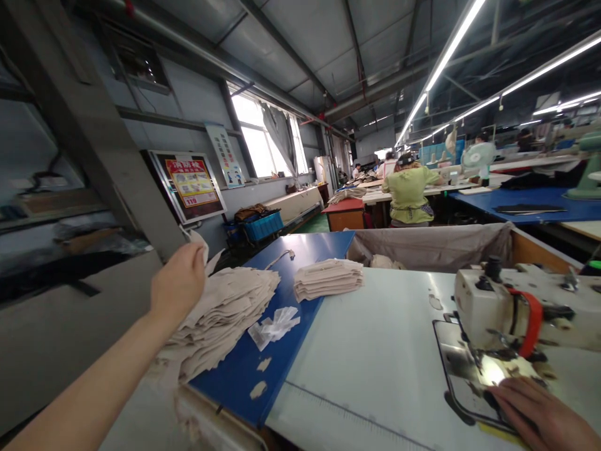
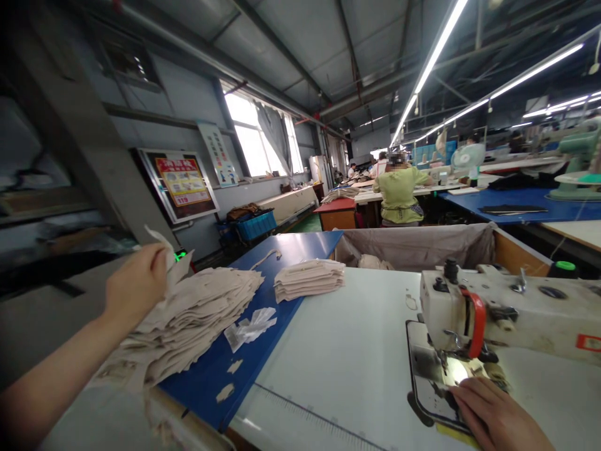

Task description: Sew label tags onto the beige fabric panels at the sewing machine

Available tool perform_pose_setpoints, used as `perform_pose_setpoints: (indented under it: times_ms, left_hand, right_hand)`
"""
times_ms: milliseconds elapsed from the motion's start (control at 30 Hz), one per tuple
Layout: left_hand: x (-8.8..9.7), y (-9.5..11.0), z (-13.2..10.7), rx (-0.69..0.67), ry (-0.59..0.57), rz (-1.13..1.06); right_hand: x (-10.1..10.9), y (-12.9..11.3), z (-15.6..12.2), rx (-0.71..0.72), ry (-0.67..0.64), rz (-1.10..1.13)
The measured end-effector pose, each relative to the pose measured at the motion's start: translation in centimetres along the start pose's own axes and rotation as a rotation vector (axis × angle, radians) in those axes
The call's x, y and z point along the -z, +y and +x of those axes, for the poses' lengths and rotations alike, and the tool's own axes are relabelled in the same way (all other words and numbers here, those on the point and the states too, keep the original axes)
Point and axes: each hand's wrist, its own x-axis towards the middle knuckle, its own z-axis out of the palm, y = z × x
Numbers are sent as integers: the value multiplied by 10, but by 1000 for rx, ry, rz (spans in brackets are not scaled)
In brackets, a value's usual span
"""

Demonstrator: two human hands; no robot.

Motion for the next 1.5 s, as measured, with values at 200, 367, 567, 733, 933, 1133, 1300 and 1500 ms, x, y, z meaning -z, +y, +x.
perform_pose_setpoints:
  times_ms: [200,367,567,733,933,1133,1300,1500]
  left_hand:
    - [-35,125,-89,-331,-304,-451]
    - [-86,243,-217,-462,-826,-785]
    - [-102,279,-255,-390,-1123,-1124]
    - [-113,252,-237,-725,-828,-914]
    - [-127,242,-261,-1013,-765,-553]
    - [-129,244,-269,-936,-718,-517]
    - [-111,231,-261,-923,-747,-548]
    - [-130,165,-219,-700,-559,-576]
  right_hand:
    - [34,-55,40,-181,-220,281]
    - [44,-107,58,-224,-495,456]
    - [50,-108,42,-331,-470,528]
    - [56,-93,30,-446,-276,463]
    - [54,-102,36,-419,-147,391]
    - [48,-124,45,-314,-538,403]
    - [45,-121,35,-238,-493,326]
    - [33,-110,17,-7,-323,141]
